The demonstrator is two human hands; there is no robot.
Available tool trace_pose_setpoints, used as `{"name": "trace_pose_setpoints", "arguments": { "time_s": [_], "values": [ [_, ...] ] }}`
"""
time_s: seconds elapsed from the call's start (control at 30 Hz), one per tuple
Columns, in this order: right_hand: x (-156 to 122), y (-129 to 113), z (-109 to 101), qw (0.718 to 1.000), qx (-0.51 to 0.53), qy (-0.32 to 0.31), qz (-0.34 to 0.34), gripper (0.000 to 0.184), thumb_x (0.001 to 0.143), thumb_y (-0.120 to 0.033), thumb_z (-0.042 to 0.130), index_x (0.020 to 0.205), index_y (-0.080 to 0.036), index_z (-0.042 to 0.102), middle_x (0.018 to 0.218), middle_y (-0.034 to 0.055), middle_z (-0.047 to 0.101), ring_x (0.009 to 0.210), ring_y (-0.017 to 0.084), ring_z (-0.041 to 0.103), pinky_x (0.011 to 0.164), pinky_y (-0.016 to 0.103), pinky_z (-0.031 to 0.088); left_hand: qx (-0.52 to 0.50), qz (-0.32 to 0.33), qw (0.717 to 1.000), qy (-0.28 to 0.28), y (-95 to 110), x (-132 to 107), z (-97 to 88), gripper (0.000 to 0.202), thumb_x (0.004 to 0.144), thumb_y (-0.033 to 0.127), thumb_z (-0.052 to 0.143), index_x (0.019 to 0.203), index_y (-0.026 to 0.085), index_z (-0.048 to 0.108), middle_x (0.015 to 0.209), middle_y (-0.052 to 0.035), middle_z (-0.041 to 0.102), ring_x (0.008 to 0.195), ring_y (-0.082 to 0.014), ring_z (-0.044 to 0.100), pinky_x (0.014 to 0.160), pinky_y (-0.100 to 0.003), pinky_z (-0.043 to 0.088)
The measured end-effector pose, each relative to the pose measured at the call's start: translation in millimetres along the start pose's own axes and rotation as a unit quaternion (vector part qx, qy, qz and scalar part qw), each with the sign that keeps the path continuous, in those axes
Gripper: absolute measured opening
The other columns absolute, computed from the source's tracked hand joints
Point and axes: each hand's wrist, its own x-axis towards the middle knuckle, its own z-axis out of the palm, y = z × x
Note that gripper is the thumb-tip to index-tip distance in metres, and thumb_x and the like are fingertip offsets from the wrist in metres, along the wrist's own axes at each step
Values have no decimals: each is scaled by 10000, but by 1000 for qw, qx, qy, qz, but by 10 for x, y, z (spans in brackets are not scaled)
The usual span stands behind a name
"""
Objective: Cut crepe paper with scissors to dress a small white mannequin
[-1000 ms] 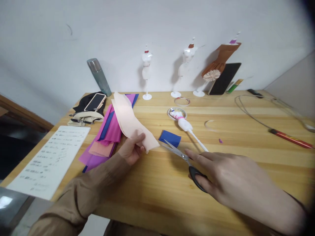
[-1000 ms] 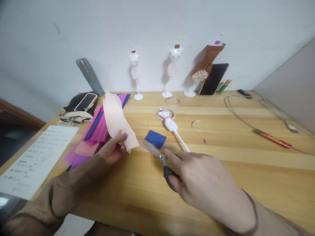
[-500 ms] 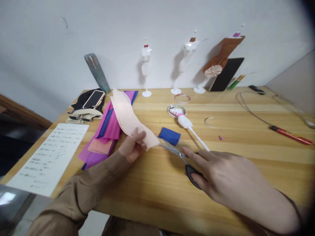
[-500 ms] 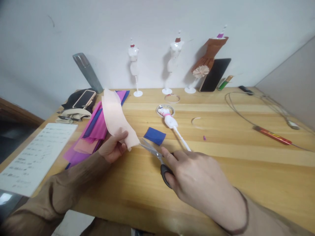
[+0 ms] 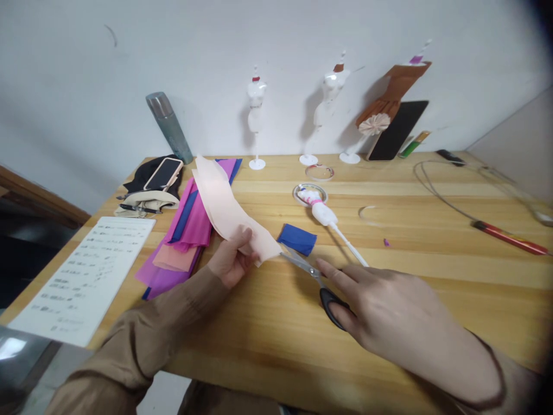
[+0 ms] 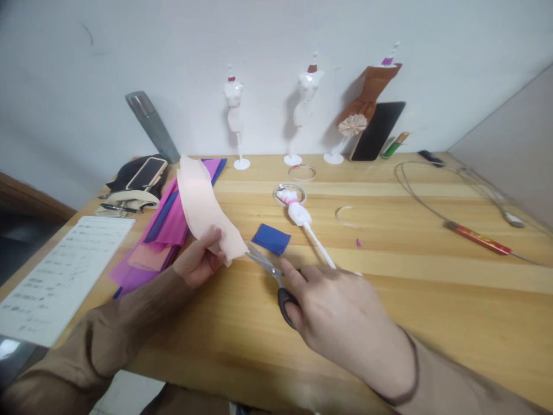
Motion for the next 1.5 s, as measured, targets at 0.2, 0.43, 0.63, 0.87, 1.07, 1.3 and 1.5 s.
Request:
{"name": "trace_pose_setpoints", "arguments": {
  "time_s": [0.2, 0.43, 0.63, 0.87, 1.07, 1.3, 1.5],
  "values": [
    [19, -42, 37, 999, -25, -4, 24, 442, 782, -261, 551, 1188, -148, 684, 722, 69, 731, 501, 237, 657, 428, 317, 345, 5, -18, 999, -32, -24, 10, -29, 224, 851, 135, 702, 1071, 158, 663, 832, -49, 731, 657, -137, 676, 461, -168, 546],
    [63, -7, 32, 997, -46, -25, 51, 476, 755, -266, 600, 1216, -177, 674, 734, 61, 710, 506, 247, 644, 434, 317, 327, 88, -42, 992, -74, -91, 0, -95, 245, 796, 176, 758, 1033, 135, 715, 870, -107, 745, 625, -151, 655, 415, -167, 469],
    [76, 56, 10, 995, -58, -47, 64, 531, 757, -291, 599, 1273, -181, 651, 753, 91, 693, 583, 279, 653, 471, 315, 318, 141, -33, 986, -82, -90, 0, -135, 144, 757, 204, 796, 838, 130, 704, 609, -42, 611, 436, -69, 440, 311, -152, 249],
    [79, 64, 28, 995, -49, -54, 75, 482, 776, -283, 551, 1237, -199, 665, 729, 83, 690, 530, 253, 626, 483, 298, 201, 173, -9, 981, -91, -108, 46, -169, 282, 705, 314, 851, 737, 134, 636, 571, 8, 526, 418, -29, 349, 313, -139, 210],
    [78, 74, -5, 991, 3, -105, 78, 463, 789, -292, 499, 1219, -220, 655, 746, 82, 698, 560, 260, 639, 518, 298, 166, 190, 26, 974, -120, -162, 117, -255, 430, 610, 448, 901, 713, 124, 637, 547, 5, 507, 414, -31, 332, 330, -183, 166],
    [82, 77, -21, 989, 29, -126, 71, 363, 791, -286, 506, 1097, -214, 688, 656, 74, 668, 520, 264, 623, 542, 305, 98, 209, 36, 968, -132, -178, 124, -279, 430, 619, 474, 887, 716, 121, 662, 550, 4, 527, 402, -31, 313, 345, -213, 143],
    [71, 101, -15, 990, 40, -122, 60, 312, 788, -238, 518, 1029, -210, 713, 634, 67, 675, 509, 253, 622, 542, 304, 88, 224, 36, 965, -131, -174, 133, -300, 442, 603, 502, 882, 712, 135, 661, 555, 3, 522, 417, -46, 344, 353, -212, 172]
  ]
}}
